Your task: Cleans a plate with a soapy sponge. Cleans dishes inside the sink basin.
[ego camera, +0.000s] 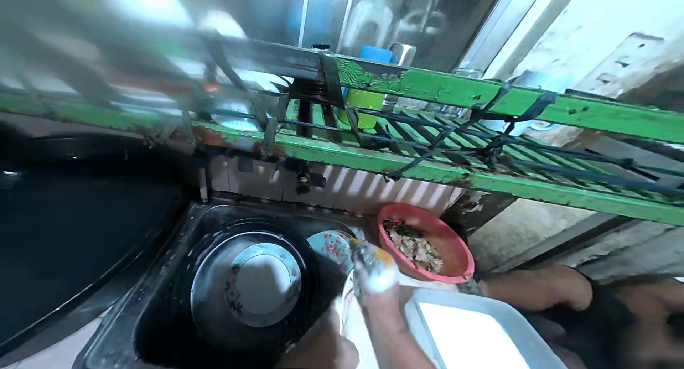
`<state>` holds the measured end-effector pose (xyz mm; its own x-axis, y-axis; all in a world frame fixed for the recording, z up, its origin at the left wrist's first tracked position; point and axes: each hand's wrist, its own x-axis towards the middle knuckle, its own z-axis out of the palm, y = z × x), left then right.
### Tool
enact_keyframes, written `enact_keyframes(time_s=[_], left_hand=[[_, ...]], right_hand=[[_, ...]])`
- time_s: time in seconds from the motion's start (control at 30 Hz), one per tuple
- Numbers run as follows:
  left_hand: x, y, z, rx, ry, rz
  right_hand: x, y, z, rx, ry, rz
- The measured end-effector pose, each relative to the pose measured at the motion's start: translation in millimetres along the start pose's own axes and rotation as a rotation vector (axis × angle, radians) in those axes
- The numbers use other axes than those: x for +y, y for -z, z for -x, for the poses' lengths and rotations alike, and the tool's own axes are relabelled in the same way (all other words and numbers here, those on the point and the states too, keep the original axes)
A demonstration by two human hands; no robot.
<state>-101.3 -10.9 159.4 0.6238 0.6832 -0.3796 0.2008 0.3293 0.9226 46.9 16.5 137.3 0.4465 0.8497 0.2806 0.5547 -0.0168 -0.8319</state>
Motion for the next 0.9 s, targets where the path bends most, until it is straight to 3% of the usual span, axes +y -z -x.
enact_keyframes(time_s=[0.1, 0.17, 0.27, 0.4, 0.47, 0.53, 0.63, 0.7, 0.8, 0.9], left_hand=[[-8.3, -7.3, 3.8, -0.022, -0.021, 0.118], [-5.3, -6.1, 5.4, -0.028, -0.009, 0.219], [18.2, -0.1, 6.2, 0.006, 0.093, 0.071], [-4.1, -10.3, 12.7, 0.037, -0.064, 0.160], [-7.7, -11.2, 14.1, -0.032, -0.056, 0.276], [-1.5, -7.9, 10.6, -0.066, 0.022, 0.335], [12.9, -0.2, 4.2, -0.038, 0.094, 0.178], [2.3, -2.1, 4.2, -0.005, 0.025, 0.161], [-7.1, -7.0, 10.9, -0.017, -0.029, 0.242], [-3.0, -3.4, 9.5, -0.079, 0.017, 0.328]], right_hand=[[23.3, -1.2, -19.7, 0.090, 0.086, 0.071], [10.6, -4.6, 4.7, 0.031, 0.180, -0.095], [-0.5, -16.7, 28.7, 0.031, 0.319, -0.405], [31.0, -3.3, -14.6, 0.181, 0.038, -0.131], [27.1, 5.0, -18.7, 0.141, 0.029, -0.061], [16.4, 0.1, 1.9, 0.092, 0.165, -0.122], [0.4, -9.6, 26.1, 0.004, 0.399, -0.335], [15.3, -10.0, 7.5, 0.109, 0.330, -0.277], [27.3, 8.5, -23.6, 0.109, 0.065, -0.014], [9.4, 3.3, 1.6, 0.075, 0.151, -0.152]])
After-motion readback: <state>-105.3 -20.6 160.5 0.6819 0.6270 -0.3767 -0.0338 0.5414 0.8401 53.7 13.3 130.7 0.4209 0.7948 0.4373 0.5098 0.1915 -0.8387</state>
